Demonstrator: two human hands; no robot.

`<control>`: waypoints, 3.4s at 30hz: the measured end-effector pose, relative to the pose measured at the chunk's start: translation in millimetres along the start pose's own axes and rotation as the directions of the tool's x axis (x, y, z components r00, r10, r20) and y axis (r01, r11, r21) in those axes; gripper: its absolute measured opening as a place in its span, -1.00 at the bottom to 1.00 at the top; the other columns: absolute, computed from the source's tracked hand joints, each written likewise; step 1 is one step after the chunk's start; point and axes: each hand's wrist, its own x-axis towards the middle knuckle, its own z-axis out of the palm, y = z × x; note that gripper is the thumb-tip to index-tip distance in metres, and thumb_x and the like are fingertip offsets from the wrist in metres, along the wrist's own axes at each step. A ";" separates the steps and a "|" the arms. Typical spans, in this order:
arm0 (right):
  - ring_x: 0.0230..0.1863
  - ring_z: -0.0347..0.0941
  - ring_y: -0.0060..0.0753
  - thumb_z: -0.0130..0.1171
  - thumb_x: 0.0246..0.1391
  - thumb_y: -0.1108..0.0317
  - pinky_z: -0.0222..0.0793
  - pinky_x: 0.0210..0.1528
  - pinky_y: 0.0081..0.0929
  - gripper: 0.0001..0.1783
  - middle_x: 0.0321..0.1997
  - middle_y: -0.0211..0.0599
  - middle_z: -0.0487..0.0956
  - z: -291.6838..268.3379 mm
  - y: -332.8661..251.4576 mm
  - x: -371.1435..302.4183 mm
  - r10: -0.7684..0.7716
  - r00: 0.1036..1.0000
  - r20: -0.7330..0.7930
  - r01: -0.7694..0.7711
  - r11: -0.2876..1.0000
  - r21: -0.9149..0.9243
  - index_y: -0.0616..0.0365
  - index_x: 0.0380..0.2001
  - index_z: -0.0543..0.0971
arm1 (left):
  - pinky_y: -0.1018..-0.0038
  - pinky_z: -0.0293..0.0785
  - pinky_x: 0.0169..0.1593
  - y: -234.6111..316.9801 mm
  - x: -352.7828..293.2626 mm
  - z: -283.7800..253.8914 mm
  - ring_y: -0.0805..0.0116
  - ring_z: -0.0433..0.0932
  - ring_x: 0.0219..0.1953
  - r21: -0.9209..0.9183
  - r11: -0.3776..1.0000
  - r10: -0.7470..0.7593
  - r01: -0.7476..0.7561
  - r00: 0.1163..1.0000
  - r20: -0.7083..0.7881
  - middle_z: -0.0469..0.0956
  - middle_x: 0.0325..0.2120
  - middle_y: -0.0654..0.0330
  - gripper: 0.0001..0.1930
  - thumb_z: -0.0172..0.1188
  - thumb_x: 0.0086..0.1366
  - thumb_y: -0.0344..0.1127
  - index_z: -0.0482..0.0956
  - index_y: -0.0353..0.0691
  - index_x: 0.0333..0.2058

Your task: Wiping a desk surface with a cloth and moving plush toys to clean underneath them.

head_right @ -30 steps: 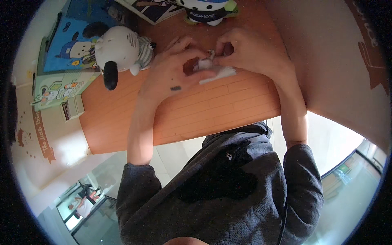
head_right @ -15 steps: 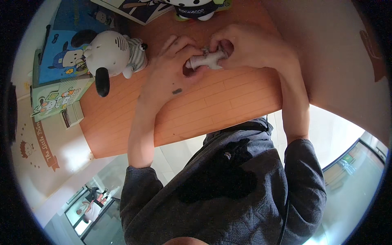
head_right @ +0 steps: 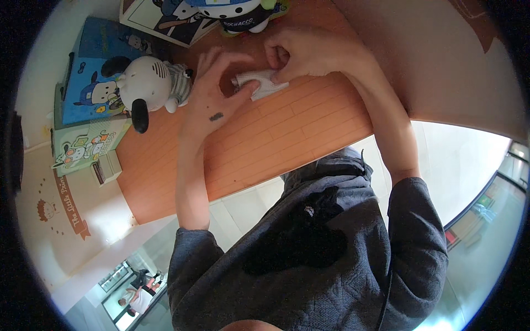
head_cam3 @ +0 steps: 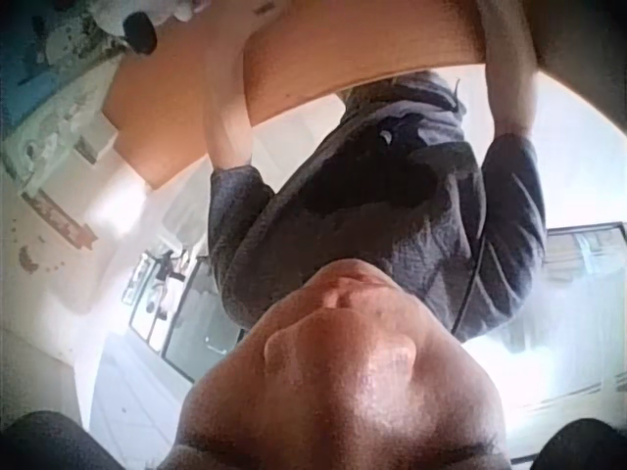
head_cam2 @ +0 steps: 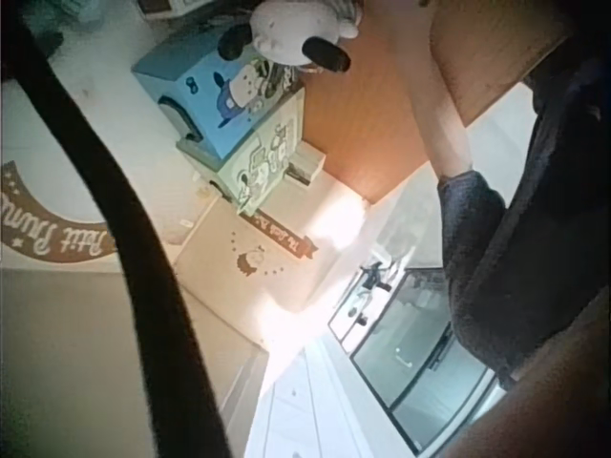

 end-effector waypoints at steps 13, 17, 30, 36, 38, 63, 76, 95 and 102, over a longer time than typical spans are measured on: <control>-0.49 0.34 -0.39 0.56 0.05 0.05 0.40 -0.33 -0.29 -0.54 -0.56 -0.35 0.60 -3.2 16.2 2.5 0.065 0.994 0.084 -0.055 0.991 -0.119 0.28 -0.43 0.67 | 0.28 0.50 -0.07 34.6 3.6 19.2 0.05 0.54 -0.22 0.513 0.837 0.239 -0.190 0.971 -0.030 0.60 -0.17 0.20 -0.84 0.49 0.32 -0.25 0.70 -0.14 -0.31; -0.54 0.23 -0.23 0.51 -0.04 0.02 0.37 -0.44 -0.18 -0.48 -0.62 -0.33 0.52 0.1 21.4 -1.4 -0.069 0.998 0.006 0.069 0.995 -0.078 0.40 -0.47 0.70 | 0.20 0.55 -0.03 44.8 -6.2 30.6 0.01 0.56 -0.09 0.346 0.938 0.028 -0.028 1.000 0.004 0.61 -0.11 0.20 -0.84 0.36 0.41 -0.25 0.75 0.00 -0.07; -0.55 0.41 -0.38 0.37 0.37 0.30 0.37 -0.41 -0.42 -0.83 -0.51 -0.36 0.63 67.9 31.0 -155.4 0.030 0.809 -0.587 0.001 0.999 0.053 0.17 -0.25 0.69 | 0.16 0.61 0.06 105.2 -88.0 68.9 0.03 0.60 -0.03 0.530 0.845 -0.017 0.067 0.995 -0.098 0.64 -0.02 0.19 -0.59 0.29 0.23 -0.49 0.68 -0.03 0.07; -0.60 0.32 -0.57 0.44 0.28 0.45 0.24 -0.49 -0.57 -0.91 -0.57 -0.50 0.55 88.8 37.6 -143.2 0.086 0.469 -0.879 0.088 0.986 0.144 0.18 -0.27 0.69 | 0.20 0.65 0.03 123.5 -32.8 107.5 0.08 0.59 0.11 0.437 0.883 -0.144 0.174 0.984 -0.102 0.64 0.05 0.23 -0.63 0.31 0.18 -0.49 0.71 0.02 -0.03; -0.58 0.29 -0.64 0.46 0.23 0.49 0.22 -0.50 -0.60 -0.91 -0.57 -0.53 0.53 101.7 36.0 -138.1 0.082 0.428 -0.900 0.051 0.992 0.115 0.21 -0.27 0.70 | 0.17 0.66 0.01 109.2 -3.5 124.1 0.04 0.57 0.19 0.328 0.915 -0.170 0.237 0.960 -0.222 0.62 0.10 0.21 -0.67 0.23 0.27 -0.43 0.69 0.06 -0.01; -0.52 0.30 -0.65 0.38 0.42 0.35 0.27 -0.44 -0.64 -0.86 -0.48 -0.47 0.60 106.1 67.5 -148.3 0.012 0.258 -0.966 -0.027 1.000 0.005 0.17 -0.23 0.68 | 0.14 0.47 -0.36 18.0 -182.1 -11.2 0.08 0.57 -0.45 0.261 0.309 -0.379 0.915 0.370 -0.848 0.65 -0.45 0.11 -0.77 0.28 0.46 -0.25 0.78 -0.28 -0.30; -0.55 0.26 -0.65 0.38 0.38 0.39 0.27 -0.43 -0.67 -0.87 -0.51 -0.50 0.57 108.3 57.7 -143.5 -0.015 0.243 -0.970 -0.026 0.999 -0.022 0.15 -0.27 0.65 | 0.32 0.56 -0.20 25.6 -173.4 22.3 0.23 0.68 -0.25 -0.105 0.729 -0.541 0.676 0.475 -0.694 0.75 -0.16 0.14 -0.74 0.41 0.27 -0.42 0.73 -0.21 -0.06; -0.60 0.20 -0.64 0.38 0.34 0.43 0.19 -0.50 -0.66 -0.87 -0.58 -0.53 0.53 110.0 56.6 -138.2 -0.092 0.178 -0.980 -0.006 0.995 -0.095 0.14 -0.32 0.63 | 0.11 0.41 0.03 118.1 -95.0 104.2 -0.02 0.49 -0.04 0.385 0.788 -0.269 0.481 0.831 -0.487 0.54 0.06 0.02 -0.44 0.47 0.31 -0.15 0.64 -0.17 0.25; -0.59 0.18 -0.64 0.38 0.32 0.46 0.18 -0.51 -0.66 -0.88 -0.58 -0.53 0.52 106.8 57.0 -141.1 -0.099 0.184 -0.978 0.020 0.995 -0.097 0.15 -0.32 0.63 | 0.32 0.46 -0.10 85.7 -116.2 68.6 0.16 0.54 -0.19 0.223 0.847 -0.290 0.482 0.772 -0.565 0.68 -0.17 0.17 -0.71 0.48 0.25 -0.43 0.83 -0.23 -0.03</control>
